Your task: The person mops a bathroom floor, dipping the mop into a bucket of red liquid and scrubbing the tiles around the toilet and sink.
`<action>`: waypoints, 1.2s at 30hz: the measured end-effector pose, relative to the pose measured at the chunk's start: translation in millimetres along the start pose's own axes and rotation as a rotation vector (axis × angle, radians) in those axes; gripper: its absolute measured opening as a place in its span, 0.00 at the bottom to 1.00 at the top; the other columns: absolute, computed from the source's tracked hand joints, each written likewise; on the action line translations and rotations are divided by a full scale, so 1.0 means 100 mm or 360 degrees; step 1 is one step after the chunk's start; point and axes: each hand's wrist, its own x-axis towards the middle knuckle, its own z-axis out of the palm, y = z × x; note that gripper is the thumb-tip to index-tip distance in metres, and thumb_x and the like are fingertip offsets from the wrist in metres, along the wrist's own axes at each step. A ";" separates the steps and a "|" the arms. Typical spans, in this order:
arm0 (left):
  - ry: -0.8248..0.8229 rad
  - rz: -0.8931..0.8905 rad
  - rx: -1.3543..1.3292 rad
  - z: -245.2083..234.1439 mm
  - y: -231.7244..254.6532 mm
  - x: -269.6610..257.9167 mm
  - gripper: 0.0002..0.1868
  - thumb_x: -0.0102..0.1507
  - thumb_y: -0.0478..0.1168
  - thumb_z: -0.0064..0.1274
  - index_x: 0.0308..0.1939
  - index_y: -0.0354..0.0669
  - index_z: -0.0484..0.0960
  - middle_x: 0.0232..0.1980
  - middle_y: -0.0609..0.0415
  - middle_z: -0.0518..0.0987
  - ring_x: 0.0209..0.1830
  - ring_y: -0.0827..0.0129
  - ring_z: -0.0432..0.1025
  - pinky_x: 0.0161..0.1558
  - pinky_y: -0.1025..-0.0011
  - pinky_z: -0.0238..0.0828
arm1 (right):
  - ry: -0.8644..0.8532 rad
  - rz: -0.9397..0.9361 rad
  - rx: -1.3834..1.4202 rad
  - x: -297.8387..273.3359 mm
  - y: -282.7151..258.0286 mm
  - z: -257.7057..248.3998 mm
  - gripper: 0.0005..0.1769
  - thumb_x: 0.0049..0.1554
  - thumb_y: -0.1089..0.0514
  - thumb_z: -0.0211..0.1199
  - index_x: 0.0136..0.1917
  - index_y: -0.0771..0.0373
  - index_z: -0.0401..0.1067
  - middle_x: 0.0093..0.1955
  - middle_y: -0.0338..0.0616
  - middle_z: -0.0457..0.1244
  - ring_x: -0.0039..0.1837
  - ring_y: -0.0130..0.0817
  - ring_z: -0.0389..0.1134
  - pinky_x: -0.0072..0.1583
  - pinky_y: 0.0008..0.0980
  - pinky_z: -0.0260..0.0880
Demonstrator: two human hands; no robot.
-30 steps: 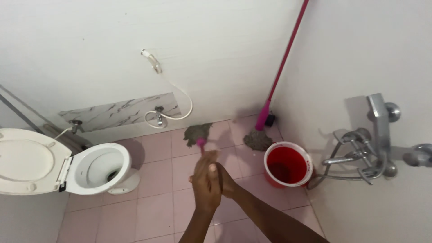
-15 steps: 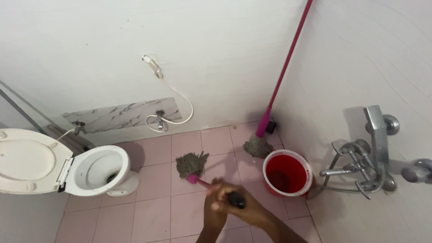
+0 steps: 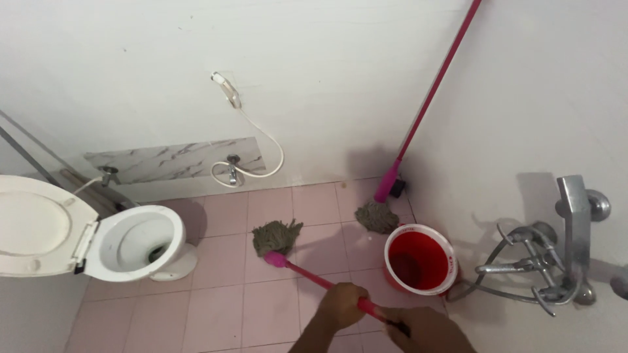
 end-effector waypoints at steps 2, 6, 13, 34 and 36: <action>-0.0049 -0.0041 0.0042 -0.09 -0.14 -0.03 0.06 0.58 0.41 0.55 0.34 0.44 0.84 0.39 0.43 0.82 0.46 0.47 0.76 0.50 0.53 0.72 | -0.0076 -0.0002 -0.0052 0.13 -0.09 0.03 0.22 0.60 0.46 0.61 0.67 0.41 0.75 0.46 0.42 0.72 0.51 0.31 0.75 0.59 0.32 0.71; -0.0097 -0.0135 0.0139 -0.26 -0.75 -0.02 0.05 0.58 0.40 0.54 0.33 0.45 0.83 0.39 0.45 0.83 0.47 0.49 0.76 0.52 0.55 0.71 | -0.0195 -0.0115 -0.0107 0.46 -0.46 0.13 0.24 0.60 0.49 0.60 0.69 0.39 0.73 0.47 0.44 0.71 0.52 0.33 0.75 0.61 0.32 0.71; 0.0285 -0.0444 0.0109 -1.07 -1.58 -0.23 0.10 0.60 0.42 0.58 0.42 0.44 0.80 0.53 0.48 0.80 0.56 0.55 0.73 0.58 0.60 0.71 | 0.0074 -0.0266 0.0194 1.41 -1.51 0.41 0.19 0.58 0.48 0.60 0.62 0.43 0.78 0.49 0.40 0.73 0.53 0.35 0.74 0.59 0.36 0.71; 0.1358 -0.0177 -0.0169 -1.82 -2.90 -0.64 0.40 0.56 0.36 0.67 0.71 0.44 0.66 0.70 0.42 0.69 0.73 0.48 0.61 0.70 0.58 0.62 | 0.0127 -0.1199 0.0358 2.62 -3.11 0.58 0.20 0.49 0.50 0.68 0.54 0.56 0.77 0.49 0.42 0.70 0.52 0.38 0.72 0.55 0.37 0.70; 0.1286 -0.0196 -0.0245 -1.75 -2.77 -0.56 0.38 0.55 0.35 0.68 0.69 0.46 0.70 0.66 0.44 0.73 0.71 0.49 0.64 0.68 0.58 0.64 | 0.0318 -0.1087 0.0265 2.61 -2.91 0.51 0.12 0.52 0.51 0.63 0.46 0.57 0.80 0.45 0.43 0.72 0.47 0.38 0.73 0.53 0.37 0.72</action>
